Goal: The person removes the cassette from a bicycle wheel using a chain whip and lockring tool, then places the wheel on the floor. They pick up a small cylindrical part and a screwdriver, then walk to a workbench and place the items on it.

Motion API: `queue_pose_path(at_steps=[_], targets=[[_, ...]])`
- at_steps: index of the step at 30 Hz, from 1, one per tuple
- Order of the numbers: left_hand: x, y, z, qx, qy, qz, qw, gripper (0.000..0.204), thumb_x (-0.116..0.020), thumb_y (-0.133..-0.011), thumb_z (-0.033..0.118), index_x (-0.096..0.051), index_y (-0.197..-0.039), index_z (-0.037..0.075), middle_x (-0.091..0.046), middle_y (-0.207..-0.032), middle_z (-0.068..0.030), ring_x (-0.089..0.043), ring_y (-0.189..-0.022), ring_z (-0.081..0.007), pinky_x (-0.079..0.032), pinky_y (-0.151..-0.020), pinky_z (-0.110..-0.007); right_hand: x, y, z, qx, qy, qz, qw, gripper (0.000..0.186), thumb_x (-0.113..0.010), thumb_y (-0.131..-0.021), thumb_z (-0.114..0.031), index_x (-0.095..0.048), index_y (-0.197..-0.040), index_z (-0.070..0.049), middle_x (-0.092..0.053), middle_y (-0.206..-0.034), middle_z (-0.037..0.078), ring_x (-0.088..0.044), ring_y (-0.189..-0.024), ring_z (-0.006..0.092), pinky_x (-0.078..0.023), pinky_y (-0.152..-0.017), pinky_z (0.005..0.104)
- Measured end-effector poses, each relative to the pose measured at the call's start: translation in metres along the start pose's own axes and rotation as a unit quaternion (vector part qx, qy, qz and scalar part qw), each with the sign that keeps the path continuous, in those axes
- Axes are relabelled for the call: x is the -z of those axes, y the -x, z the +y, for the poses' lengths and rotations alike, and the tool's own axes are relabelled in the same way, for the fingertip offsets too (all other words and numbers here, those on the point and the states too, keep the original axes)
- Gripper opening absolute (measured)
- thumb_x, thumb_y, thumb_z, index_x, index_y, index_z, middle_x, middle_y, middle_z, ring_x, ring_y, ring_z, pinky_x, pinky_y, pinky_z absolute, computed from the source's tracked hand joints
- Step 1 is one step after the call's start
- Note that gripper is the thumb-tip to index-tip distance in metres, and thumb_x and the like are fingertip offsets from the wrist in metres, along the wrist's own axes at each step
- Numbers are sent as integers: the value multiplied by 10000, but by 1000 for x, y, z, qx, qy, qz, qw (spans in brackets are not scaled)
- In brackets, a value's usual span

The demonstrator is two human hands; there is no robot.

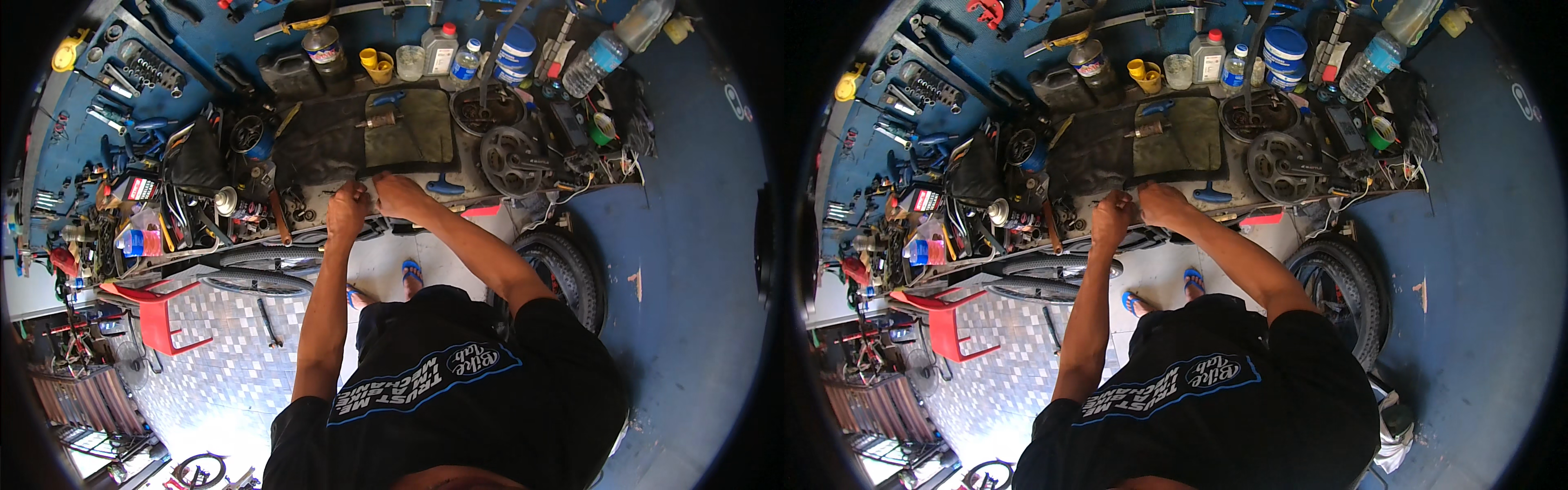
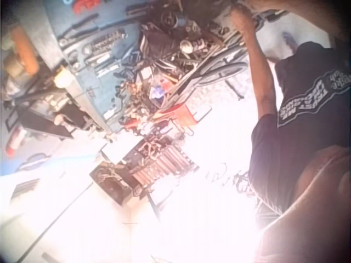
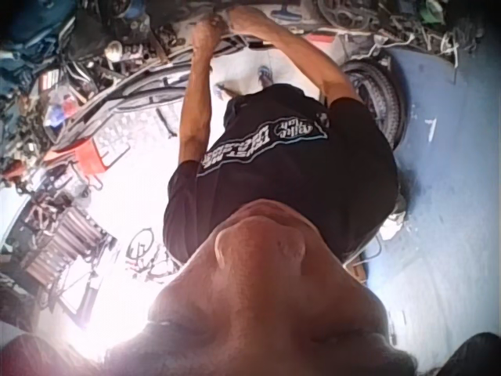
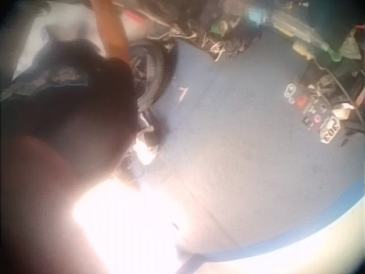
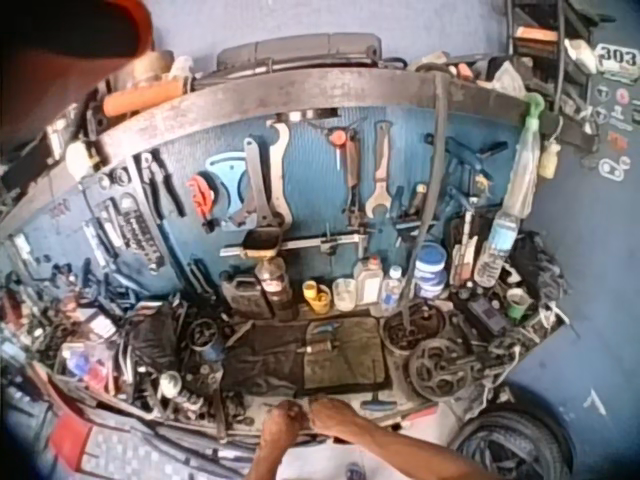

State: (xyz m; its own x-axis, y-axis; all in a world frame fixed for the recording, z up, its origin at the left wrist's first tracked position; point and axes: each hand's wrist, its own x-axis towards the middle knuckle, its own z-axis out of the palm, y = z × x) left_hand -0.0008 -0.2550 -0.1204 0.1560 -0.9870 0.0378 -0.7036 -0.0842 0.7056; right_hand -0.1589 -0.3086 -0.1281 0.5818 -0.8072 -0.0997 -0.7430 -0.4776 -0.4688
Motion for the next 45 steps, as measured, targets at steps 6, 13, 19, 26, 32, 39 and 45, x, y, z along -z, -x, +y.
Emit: queue_pose_path(at_steps=[6,13,19,26,32,39,45], targets=[[4,-1,35,-38,86,57,994,176,-747,-892,128,-730,-1036,29,-772,-975,-165,-761,-934,-317,-588,-808,-397,13,6,26,-131,-542,-46,829,233,-635,-908,-94,-662,-1118,2,-710,-1037,167,-729,-992,267,-614,-814,391],[2,4,91,-137,125,3,983,261,-752,-899,90,-719,-1148,20,-732,-1105,-179,-764,-921,-293,-612,-749,-377,6,21,42,-168,-899,48,400,224,-600,-1042,-263,-649,-1003,-48,-690,-968,114,-684,-833,209,-592,-719,352],[31,23,87,-78,167,18,983,226,-740,-923,91,-703,-1130,8,-717,-1132,-157,-762,-897,-262,-608,-680,-347,68,9,101,-150,-876,33,456,194,-668,-1007,-250,-668,-991,-57,-670,-870,54,-631,-704,169,-507,-596,305],[41,70,33,5,129,18,992,234,-753,-930,172,-727,-1122,40,-761,-1060,-142,-766,-895,-255,-585,-741,-349,141,-11,210,-139,5,202,969,273,-594,-840,11,-690,-1089,-49,-692,-1105,201,-656,-1069,369,-520,-909,457],[43,109,7,43,135,49,989,189,-739,-939,132,-719,-1081,11,-761,-1036,-143,-760,-835,-253,-589,-689,-341,134,-22,168,-168,210,190,944,317,-682,-896,-134,-676,-1211,-100,-636,-1245,179,-584,-1192,393,-502,-1009,492],[43,129,-2,81,153,32,984,218,-746,-937,154,-722,-1122,40,-759,-1067,-108,-759,-883,-236,-615,-734,-342,97,-80,104,29,55,197,978,538,-751,-866,-166,-566,-1368,-103,-623,-1310,199,-564,-1253,415,-482,-1056,480],[69,158,-3,120,159,66,978,220,-735,-935,145,-725,-1123,32,-749,-1049,-117,-751,-865,-242,-602,-742,-345,78,-110,105,65,109,102,987,617,-809,-812,-177,-566,-1368,-64,-616,-1339,209,-577,-1235,419,-496,-1041,498]])
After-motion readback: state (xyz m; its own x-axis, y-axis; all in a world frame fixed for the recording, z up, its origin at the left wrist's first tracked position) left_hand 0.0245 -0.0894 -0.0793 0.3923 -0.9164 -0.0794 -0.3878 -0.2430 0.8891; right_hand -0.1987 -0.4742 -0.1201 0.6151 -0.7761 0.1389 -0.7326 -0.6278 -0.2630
